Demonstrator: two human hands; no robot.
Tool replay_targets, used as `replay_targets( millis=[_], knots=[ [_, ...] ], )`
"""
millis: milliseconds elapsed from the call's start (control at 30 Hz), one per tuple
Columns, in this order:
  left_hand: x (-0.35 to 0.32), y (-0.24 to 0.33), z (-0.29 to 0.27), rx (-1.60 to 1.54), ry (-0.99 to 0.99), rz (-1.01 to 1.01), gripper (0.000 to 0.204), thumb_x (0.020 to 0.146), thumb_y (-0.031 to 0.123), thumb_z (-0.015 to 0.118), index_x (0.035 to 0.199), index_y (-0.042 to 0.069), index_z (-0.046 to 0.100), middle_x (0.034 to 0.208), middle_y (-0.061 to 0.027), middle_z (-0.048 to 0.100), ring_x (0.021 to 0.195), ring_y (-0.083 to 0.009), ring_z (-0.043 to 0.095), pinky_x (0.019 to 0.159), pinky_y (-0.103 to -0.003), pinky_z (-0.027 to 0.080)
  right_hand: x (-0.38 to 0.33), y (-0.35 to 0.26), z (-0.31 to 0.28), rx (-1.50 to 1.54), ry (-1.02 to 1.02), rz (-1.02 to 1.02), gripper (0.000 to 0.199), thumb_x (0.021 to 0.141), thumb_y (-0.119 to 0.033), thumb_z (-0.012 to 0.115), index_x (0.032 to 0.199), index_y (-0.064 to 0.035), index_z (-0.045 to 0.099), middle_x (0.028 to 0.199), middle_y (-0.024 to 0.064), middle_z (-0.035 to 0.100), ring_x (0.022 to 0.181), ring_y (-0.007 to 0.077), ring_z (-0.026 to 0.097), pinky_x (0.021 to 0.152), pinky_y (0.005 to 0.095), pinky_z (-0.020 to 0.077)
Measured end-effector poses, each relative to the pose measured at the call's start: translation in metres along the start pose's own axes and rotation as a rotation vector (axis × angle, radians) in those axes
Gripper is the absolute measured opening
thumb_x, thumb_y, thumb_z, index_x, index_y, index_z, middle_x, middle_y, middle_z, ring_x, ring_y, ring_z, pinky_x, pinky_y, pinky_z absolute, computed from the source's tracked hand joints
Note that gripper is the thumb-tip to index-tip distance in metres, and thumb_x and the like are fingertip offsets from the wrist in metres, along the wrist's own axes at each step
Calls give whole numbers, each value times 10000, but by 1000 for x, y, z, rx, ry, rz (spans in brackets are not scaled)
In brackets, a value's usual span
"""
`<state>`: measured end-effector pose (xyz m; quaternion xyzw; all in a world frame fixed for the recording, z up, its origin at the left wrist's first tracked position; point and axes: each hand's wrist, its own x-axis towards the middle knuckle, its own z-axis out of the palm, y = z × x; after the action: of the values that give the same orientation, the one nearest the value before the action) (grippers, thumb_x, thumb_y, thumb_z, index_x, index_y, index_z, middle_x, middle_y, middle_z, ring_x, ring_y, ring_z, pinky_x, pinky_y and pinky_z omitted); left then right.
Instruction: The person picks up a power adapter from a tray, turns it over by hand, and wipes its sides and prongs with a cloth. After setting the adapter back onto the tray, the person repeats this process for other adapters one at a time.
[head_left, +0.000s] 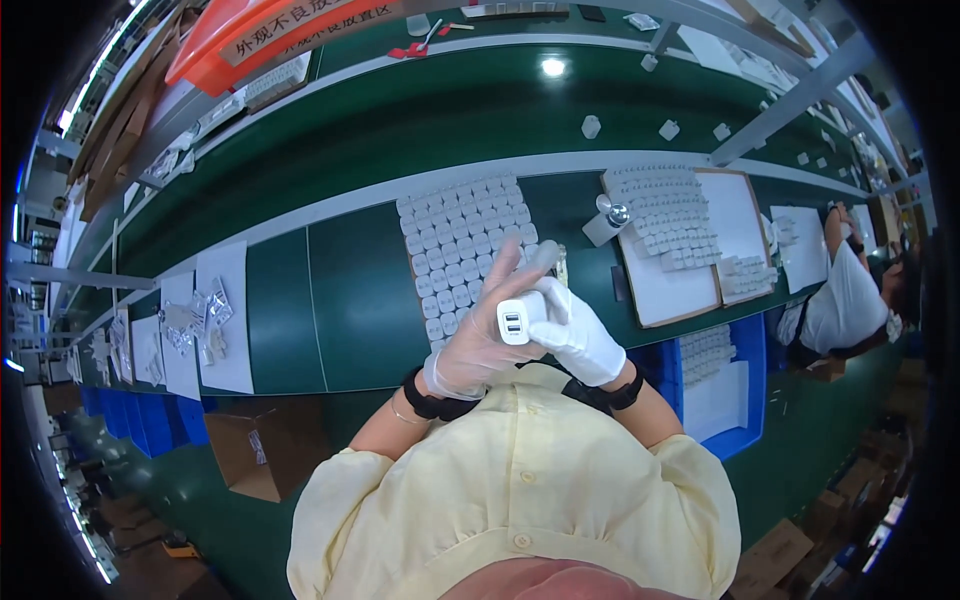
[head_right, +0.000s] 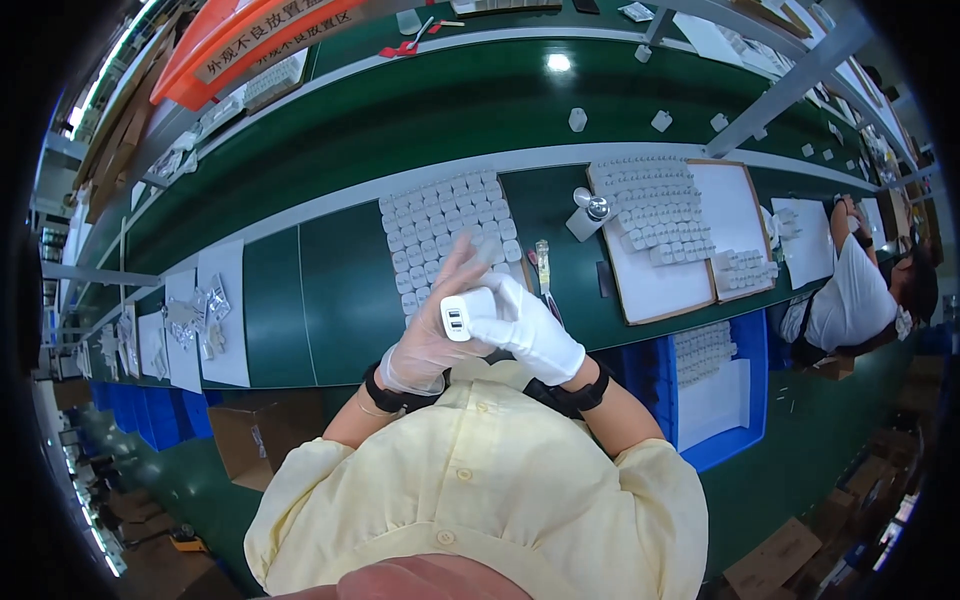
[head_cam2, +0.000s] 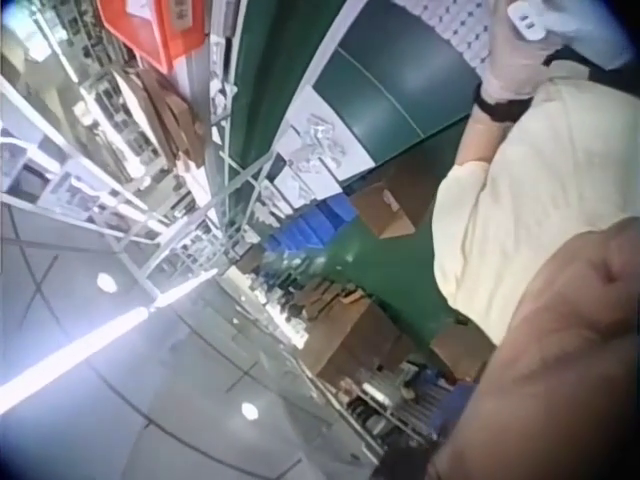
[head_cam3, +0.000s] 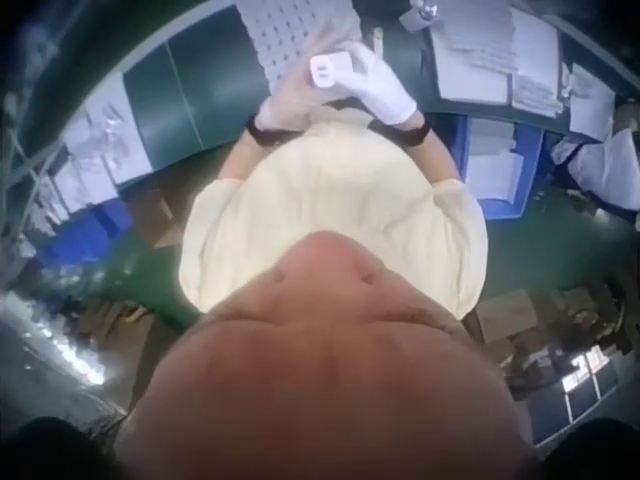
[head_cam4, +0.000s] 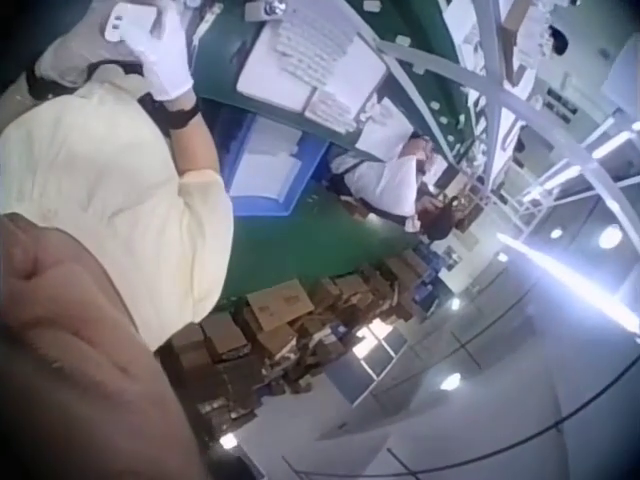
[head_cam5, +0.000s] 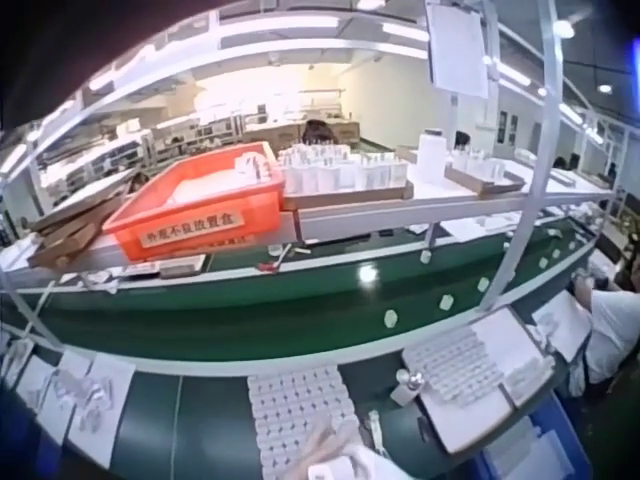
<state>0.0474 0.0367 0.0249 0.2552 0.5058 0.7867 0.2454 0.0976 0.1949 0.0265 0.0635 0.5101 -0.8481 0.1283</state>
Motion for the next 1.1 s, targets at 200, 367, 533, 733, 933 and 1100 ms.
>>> replay_targets(
  millis=[200,367,533,733,933,1100],
  knots=[
    [10,28,-9,113,8,-587,496,915,294,622,1342,90,471,1300,-151,518,1259,-247,452,1026,-334,370,-1,2,-3,-720,100,-493,501,772,-241,807,1176,-63,571,1080,79,607,949,206,621,814,317,506],
    [-18,-33,-19,-375,195,-800,596,994,517,410,1391,73,405,1039,-47,563,823,-101,588,691,-216,462,-3,1,4,-1232,30,-548,463,743,-283,830,1096,-76,612,1003,127,627,824,259,638,722,312,525],
    [-5,-9,13,213,229,76,580,1009,519,374,1317,42,489,924,-26,579,714,-62,560,550,-179,404,-8,-1,17,-912,262,-536,512,714,-276,843,1132,-80,622,985,129,637,783,244,639,703,313,527],
    [14,16,10,-350,334,-540,569,1031,475,343,1283,-4,519,978,-69,626,785,-154,616,653,-244,486,2,-7,16,-940,151,-716,613,678,-293,856,1196,-72,614,977,132,634,783,236,632,693,306,517],
    [1,-21,-23,-631,188,-549,587,1020,509,353,1237,-1,549,954,-59,645,782,-147,625,643,-247,491,11,2,28,-986,231,-816,689,612,-261,906,1211,-68,623,920,82,642,680,187,562,617,283,477],
    [-2,-24,-18,369,214,-1,554,1008,543,360,1053,52,613,809,-23,617,572,-97,550,469,-213,404,13,10,29,-954,354,-806,618,586,-246,918,1115,-59,661,843,75,629,616,184,571,561,271,468]
  ],
)
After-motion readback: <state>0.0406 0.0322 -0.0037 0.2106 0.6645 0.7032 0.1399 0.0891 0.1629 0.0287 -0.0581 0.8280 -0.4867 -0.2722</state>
